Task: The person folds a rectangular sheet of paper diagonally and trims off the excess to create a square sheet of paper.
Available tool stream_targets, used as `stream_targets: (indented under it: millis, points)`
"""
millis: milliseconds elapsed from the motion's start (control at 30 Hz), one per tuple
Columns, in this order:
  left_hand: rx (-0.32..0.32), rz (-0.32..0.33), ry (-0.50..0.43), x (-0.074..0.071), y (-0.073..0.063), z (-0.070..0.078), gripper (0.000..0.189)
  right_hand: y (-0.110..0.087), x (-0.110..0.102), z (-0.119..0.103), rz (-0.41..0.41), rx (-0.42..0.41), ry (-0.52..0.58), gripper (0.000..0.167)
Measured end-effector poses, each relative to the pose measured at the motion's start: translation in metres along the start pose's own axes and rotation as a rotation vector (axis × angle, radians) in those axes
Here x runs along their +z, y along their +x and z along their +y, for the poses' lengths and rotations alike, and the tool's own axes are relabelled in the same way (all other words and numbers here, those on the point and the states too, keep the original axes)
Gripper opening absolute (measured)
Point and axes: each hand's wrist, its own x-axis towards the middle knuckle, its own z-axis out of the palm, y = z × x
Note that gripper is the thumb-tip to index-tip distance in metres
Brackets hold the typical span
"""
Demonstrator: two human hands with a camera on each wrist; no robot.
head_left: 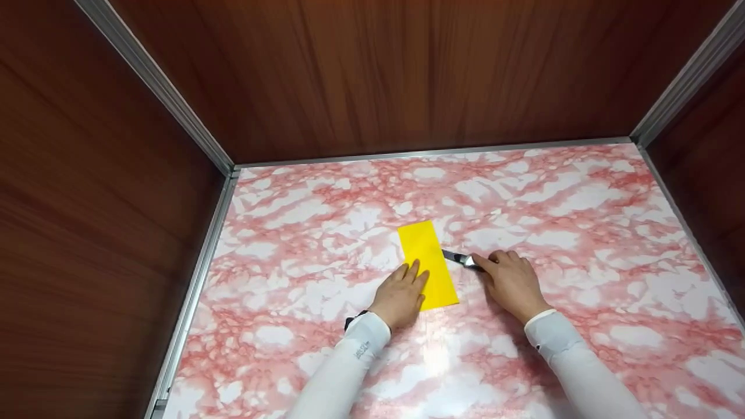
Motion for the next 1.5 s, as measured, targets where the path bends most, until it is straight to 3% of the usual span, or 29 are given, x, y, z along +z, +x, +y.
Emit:
stream_targets:
  millis: [433,767,1233,1500]
  points:
    - [0.001,-0.007,0.0,0.0,0.002,0.0,0.056,-0.002,-0.003,0.007,0.008,0.029,-0.002,0.044]
    - [-0.021,0.03,-0.001,-0.003,0.005,0.005,0.052,0.0,0.0,0.006,0.007,0.017,-0.004,0.045]
    - [-0.032,0.07,0.121,-0.003,0.016,0.007,0.05,0.015,0.003,-0.005,-0.015,-0.011,0.002,0.042]
    - [-0.016,0.03,0.039,-0.005,0.019,0.001,0.052,0.021,0.005,-0.008,-0.032,-0.022,0.005,0.042]
